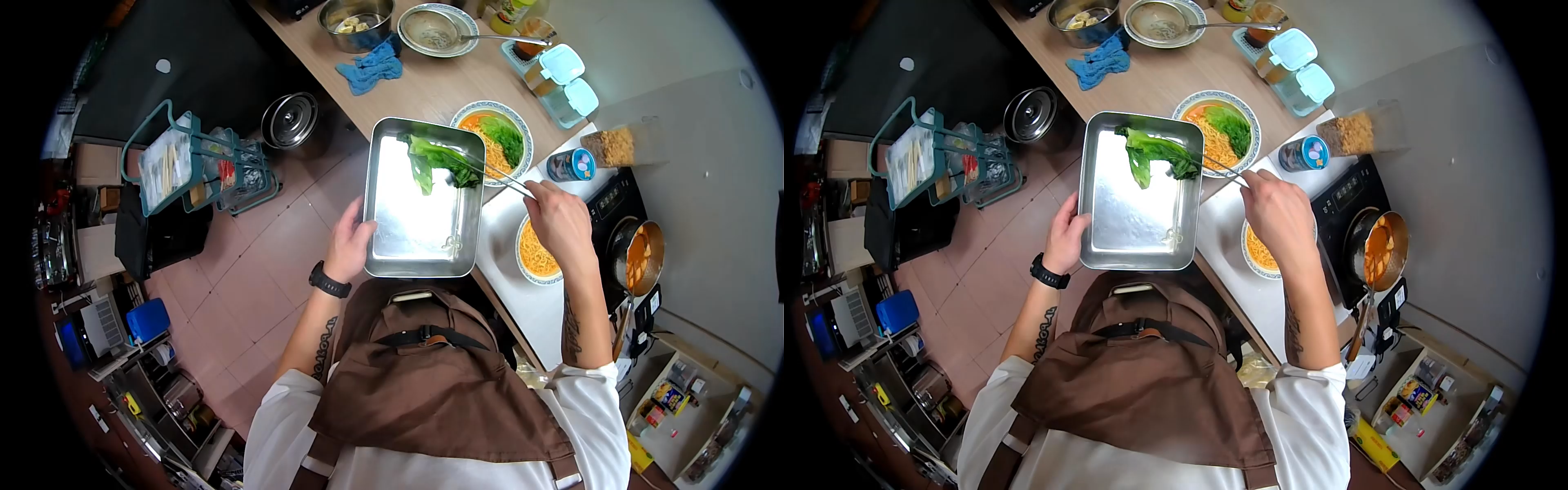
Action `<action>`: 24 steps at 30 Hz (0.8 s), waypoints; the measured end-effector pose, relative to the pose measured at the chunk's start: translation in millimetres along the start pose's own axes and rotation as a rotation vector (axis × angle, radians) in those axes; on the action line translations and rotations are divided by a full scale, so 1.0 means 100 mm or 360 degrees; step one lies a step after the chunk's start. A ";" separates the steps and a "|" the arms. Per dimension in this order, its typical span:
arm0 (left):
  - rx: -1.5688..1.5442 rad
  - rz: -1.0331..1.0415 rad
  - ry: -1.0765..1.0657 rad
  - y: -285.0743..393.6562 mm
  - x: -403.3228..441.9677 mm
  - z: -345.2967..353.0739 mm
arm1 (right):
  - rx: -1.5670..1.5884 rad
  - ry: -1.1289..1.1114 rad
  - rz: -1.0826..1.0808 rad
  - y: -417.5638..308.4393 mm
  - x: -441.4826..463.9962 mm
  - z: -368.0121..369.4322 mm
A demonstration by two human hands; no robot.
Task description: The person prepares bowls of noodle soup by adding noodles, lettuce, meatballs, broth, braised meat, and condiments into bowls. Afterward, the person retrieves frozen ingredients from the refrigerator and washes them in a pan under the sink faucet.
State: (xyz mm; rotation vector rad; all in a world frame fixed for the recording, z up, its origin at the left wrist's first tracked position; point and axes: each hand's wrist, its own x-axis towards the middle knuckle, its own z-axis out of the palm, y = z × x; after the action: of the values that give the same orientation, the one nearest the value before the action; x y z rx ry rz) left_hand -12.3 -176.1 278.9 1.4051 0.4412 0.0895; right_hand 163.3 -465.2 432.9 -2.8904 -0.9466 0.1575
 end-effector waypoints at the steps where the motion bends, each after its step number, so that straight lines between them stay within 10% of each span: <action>1: -0.0001 0.0013 0.0002 -0.02 0.00 0.00 | 0.0009 0.0025 -0.0041 0.02 0.02 0.02; 24: -0.0069 0.0025 0.0045 0.04 0.04 -0.03 | 0.0361 -0.0265 -0.0001 -0.14 -0.13 -0.36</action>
State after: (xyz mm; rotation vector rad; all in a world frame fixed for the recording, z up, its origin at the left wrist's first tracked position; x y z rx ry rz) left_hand -9.4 -171.0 281.1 1.3663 0.4491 0.1308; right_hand 149.0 -464.2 471.1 -2.7001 -0.8895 0.4798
